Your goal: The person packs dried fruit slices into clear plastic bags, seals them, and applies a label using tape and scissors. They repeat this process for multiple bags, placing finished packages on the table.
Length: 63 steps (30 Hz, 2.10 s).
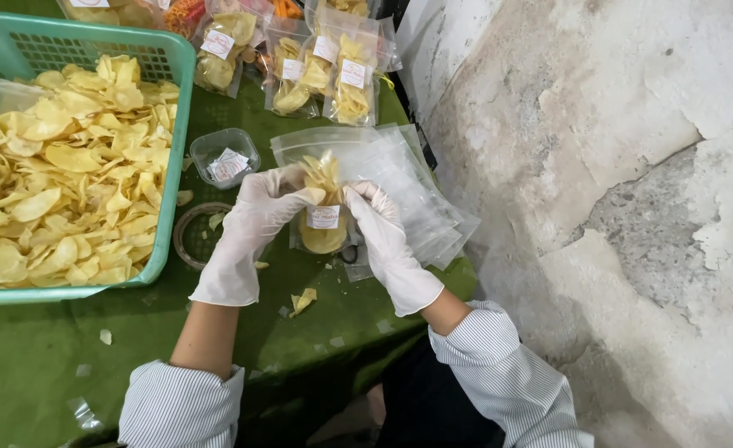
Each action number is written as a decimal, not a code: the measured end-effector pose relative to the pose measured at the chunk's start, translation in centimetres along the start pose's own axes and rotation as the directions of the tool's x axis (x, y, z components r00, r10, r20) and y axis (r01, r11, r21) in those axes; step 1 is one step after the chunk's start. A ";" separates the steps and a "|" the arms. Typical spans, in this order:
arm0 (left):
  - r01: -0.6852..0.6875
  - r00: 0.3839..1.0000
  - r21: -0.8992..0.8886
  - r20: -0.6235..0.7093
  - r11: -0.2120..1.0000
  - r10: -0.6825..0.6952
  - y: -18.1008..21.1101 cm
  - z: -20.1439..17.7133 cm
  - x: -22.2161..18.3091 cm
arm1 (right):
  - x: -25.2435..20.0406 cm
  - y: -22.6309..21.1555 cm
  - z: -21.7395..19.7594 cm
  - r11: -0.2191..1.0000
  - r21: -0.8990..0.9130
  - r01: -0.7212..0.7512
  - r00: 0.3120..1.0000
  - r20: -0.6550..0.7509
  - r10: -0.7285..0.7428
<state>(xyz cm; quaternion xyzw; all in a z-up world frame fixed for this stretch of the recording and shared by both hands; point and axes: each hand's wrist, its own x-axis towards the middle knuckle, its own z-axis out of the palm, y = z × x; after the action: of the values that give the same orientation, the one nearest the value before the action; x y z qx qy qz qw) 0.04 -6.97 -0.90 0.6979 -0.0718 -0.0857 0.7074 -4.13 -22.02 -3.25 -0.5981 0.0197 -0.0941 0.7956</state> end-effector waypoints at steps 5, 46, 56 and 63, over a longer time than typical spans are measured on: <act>-0.033 0.998 -0.006 -0.049 0.999 0.032 -1.3 -0.4 0.4 | -0.1 -1.3 0.4 0.995 -0.098 0.001 0.996 -0.087 -0.009; 0.276 0.920 0.851 -0.368 0.446 0.132 -1.2 1.4 14.9 | 19.8 -1.8 -2.5 0.098 -0.994 0.044 0.992 0.055 0.113; 0.272 0.833 0.919 -0.373 0.286 0.408 -5.9 1.6 20.2 | 21.6 0.0 -1.3 0.137 -0.989 0.058 0.972 0.087 0.220; 0.333 0.862 0.920 -0.385 0.204 0.329 -5.7 2.0 21.4 | 23.0 0.3 -2.4 0.193 -0.977 0.091 0.964 0.135 0.228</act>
<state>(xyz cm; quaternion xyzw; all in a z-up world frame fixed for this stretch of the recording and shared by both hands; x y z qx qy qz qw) 20.39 -13.70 -6.92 0.9785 0.0802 0.1648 0.0951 18.12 -28.18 -2.39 -0.9708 0.0013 0.0519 0.2341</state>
